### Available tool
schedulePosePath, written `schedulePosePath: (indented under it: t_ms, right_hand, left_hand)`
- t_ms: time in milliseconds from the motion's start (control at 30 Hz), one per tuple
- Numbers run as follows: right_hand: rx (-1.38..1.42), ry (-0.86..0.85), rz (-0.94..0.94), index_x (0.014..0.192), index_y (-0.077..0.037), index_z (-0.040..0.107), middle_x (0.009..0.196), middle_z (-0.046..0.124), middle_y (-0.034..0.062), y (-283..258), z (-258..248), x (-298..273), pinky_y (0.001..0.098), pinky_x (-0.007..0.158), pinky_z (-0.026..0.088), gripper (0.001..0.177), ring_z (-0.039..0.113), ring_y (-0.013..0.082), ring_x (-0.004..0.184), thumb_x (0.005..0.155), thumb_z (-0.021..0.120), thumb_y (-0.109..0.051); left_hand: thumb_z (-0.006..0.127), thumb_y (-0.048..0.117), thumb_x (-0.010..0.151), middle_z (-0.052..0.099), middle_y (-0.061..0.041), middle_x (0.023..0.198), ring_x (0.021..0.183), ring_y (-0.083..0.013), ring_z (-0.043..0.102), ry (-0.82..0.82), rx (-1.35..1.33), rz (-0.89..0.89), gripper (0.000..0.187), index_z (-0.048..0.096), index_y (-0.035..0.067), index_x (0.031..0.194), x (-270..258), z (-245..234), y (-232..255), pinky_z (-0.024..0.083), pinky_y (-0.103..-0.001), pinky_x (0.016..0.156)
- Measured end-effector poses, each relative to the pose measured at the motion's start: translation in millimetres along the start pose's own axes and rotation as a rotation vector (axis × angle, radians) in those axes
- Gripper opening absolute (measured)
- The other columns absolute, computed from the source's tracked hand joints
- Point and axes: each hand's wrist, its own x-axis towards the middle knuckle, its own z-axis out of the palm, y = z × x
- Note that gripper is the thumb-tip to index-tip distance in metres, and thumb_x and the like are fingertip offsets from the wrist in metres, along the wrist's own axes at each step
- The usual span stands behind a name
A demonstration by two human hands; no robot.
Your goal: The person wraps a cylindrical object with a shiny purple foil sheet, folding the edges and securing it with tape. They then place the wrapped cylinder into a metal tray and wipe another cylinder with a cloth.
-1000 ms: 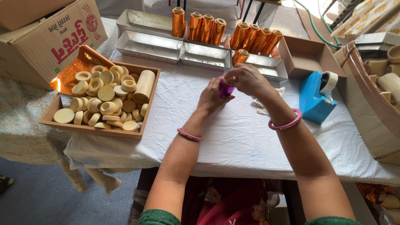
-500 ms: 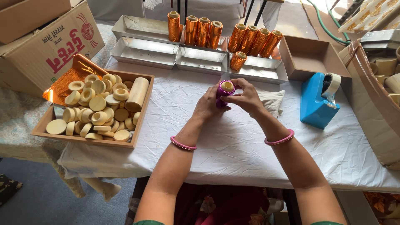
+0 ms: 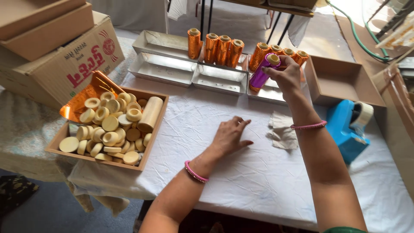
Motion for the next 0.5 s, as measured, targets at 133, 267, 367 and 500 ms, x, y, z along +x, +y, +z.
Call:
schedulePosePath:
  t_ms: [133, 267, 367, 500]
  right_hand:
    - [-0.056, 0.008, -0.031, 0.123, 0.0, 0.065, 0.113, 0.073, 0.0122, -9, 48, 34, 0.0302, 0.093, 0.061, 0.051, 0.073, 0.0177, 0.101, 0.079, 0.087, -0.013]
    - [-0.138, -0.011, 0.023, 0.124, -0.002, 0.062, 0.115, 0.071, 0.0112, -12, 105, 61, 0.0312, 0.093, 0.063, 0.053, 0.073, 0.0184, 0.102, 0.079, 0.086, -0.014]
    - [-0.149, -0.021, 0.01, 0.124, -0.002, 0.063, 0.116, 0.069, 0.0099, -14, 146, 81, 0.0319, 0.094, 0.062, 0.053, 0.072, 0.0193, 0.103, 0.078, 0.086, -0.015]
    - [-0.192, -0.031, -0.089, 0.117, -0.003, 0.068, 0.117, 0.069, 0.0104, -18, 195, 102, 0.0339, 0.094, 0.059, 0.048, 0.072, 0.0209, 0.103, 0.076, 0.089, -0.018]
  left_hand:
    - [0.083, 0.052, 0.077, 0.059, -0.015, 0.125, 0.11, -0.0279, 0.062, -0.003, 0.02, -0.005, 0.085, 0.054, 0.01, 0.144, 1, 15, -6, 0.048, -0.046, 0.098]
    - [0.086, 0.049, 0.071, 0.058, -0.017, 0.131, 0.11, -0.031, 0.062, 0.028, 0.008, 0.004, 0.083, 0.058, 0.012, 0.139, -2, 16, -2, 0.049, -0.048, 0.096]
    - [0.084, 0.047, 0.075, 0.058, -0.016, 0.129, 0.111, -0.0331, 0.063, 0.03, -0.07, 0.038, 0.077, 0.06, 0.012, 0.139, -22, 22, 11, 0.053, -0.047, 0.092]
    - [0.075, 0.048, 0.087, 0.059, -0.021, 0.117, 0.095, -0.0352, 0.068, -0.285, -0.168, 0.243, 0.067, 0.058, 0.008, 0.138, -53, -41, 38, 0.059, -0.049, 0.072]
